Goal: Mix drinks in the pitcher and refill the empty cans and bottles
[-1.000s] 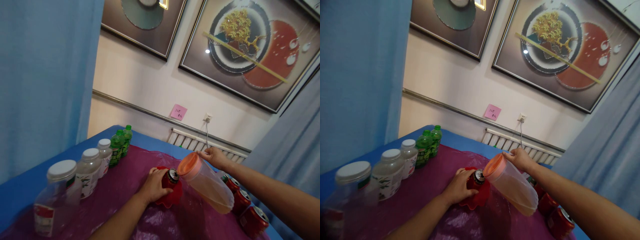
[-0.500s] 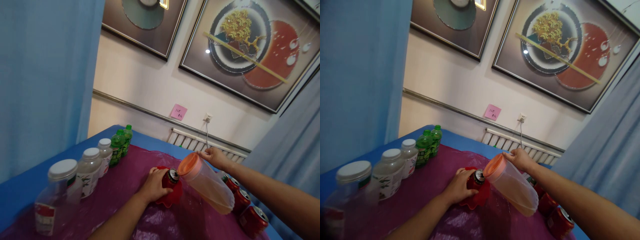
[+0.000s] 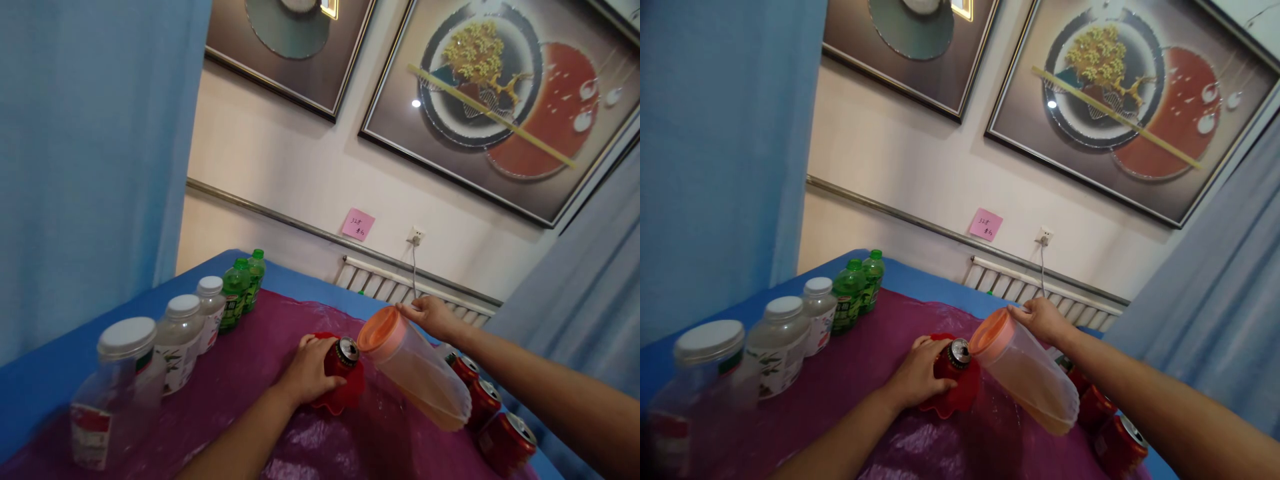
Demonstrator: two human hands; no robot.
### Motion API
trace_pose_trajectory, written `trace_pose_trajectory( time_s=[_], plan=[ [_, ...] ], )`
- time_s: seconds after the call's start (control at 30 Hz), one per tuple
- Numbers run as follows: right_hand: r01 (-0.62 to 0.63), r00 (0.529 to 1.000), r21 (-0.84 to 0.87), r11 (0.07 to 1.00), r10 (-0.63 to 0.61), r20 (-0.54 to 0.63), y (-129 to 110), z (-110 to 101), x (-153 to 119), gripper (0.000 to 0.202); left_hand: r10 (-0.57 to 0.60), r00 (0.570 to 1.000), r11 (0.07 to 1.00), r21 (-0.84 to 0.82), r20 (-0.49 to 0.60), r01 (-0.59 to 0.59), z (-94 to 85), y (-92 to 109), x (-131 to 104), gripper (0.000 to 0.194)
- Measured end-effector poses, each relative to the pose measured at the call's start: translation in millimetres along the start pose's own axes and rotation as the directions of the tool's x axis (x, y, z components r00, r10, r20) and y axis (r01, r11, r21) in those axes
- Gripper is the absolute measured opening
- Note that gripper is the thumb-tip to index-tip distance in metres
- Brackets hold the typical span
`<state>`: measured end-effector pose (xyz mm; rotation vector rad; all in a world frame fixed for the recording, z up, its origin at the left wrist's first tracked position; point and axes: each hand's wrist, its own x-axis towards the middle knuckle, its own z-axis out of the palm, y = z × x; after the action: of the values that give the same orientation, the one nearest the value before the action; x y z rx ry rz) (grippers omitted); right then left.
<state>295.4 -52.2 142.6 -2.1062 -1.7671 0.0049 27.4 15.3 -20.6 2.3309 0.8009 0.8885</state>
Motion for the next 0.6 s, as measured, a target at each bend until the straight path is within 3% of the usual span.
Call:
trace_pose_trajectory(
  time_s=[0.6],
  plan=[
    [0.035,0.999,0.006,0.999,-0.035,-0.019,-1.2,4.8,-1.3,0.061,-0.005,1.000,1.000,-0.011,0.010,0.005,-0.5,1.8,-0.4,0.068]
  ],
)
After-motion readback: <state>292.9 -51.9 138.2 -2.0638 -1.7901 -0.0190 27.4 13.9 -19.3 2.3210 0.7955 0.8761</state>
